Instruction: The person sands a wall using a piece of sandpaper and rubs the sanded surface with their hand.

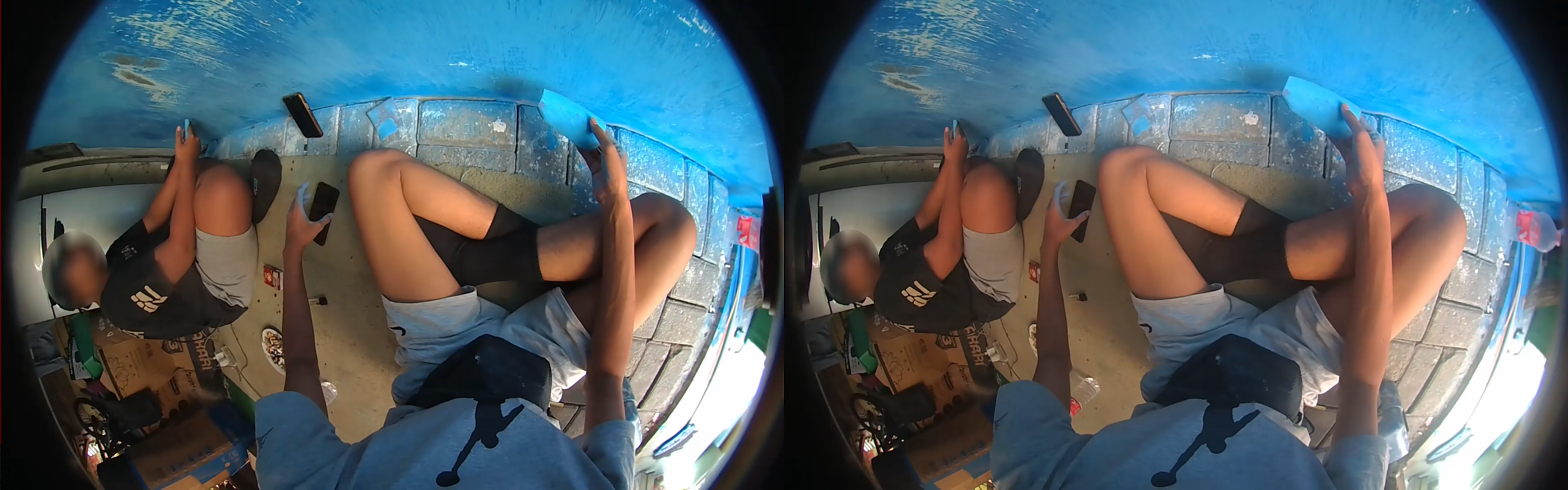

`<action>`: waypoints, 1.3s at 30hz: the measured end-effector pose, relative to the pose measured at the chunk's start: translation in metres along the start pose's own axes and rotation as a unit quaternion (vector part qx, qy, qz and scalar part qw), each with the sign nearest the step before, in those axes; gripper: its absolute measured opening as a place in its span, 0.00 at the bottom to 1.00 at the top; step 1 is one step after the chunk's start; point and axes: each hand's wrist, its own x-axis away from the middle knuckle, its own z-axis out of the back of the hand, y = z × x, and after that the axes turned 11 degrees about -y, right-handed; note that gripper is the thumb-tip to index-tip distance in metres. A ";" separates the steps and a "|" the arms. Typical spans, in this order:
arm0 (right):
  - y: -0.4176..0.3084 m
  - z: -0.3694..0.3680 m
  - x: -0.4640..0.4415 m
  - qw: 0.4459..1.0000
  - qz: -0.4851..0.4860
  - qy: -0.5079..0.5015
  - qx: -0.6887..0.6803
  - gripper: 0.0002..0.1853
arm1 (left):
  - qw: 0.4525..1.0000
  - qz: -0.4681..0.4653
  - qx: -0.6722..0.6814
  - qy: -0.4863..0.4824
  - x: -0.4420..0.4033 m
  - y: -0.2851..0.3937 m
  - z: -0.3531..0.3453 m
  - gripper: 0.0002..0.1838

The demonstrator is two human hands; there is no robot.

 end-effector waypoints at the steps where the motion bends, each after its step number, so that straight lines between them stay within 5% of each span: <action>1: 0.000 0.001 0.001 1.000 0.005 0.009 0.001 0.20 | 1.000 0.005 -0.019 -0.017 -0.004 0.003 -0.001 0.50; 8: 0.004 0.009 -0.003 1.000 -0.001 0.007 0.019 0.19 | 0.998 -0.004 -0.050 -0.040 -0.011 0.008 0.004 0.53; 10: 0.003 0.008 -0.004 1.000 -0.015 -0.006 0.023 0.28 | 0.996 0.007 -0.068 -0.050 -0.011 0.008 0.005 0.54; 14: 0.000 0.002 0.001 0.999 -0.019 -0.012 0.029 0.29 | 0.997 0.006 -0.053 -0.053 -0.012 0.007 0.001 0.55; 16: 0.001 0.001 0.001 0.999 -0.009 -0.004 0.035 0.18 | 0.997 0.026 -0.035 -0.071 -0.014 0.003 -0.001 0.56; 39: 0.006 0.007 -0.001 0.998 -0.012 -0.017 0.060 0.17 | 0.997 0.039 0.017 -0.064 -0.021 -0.004 -0.006 0.62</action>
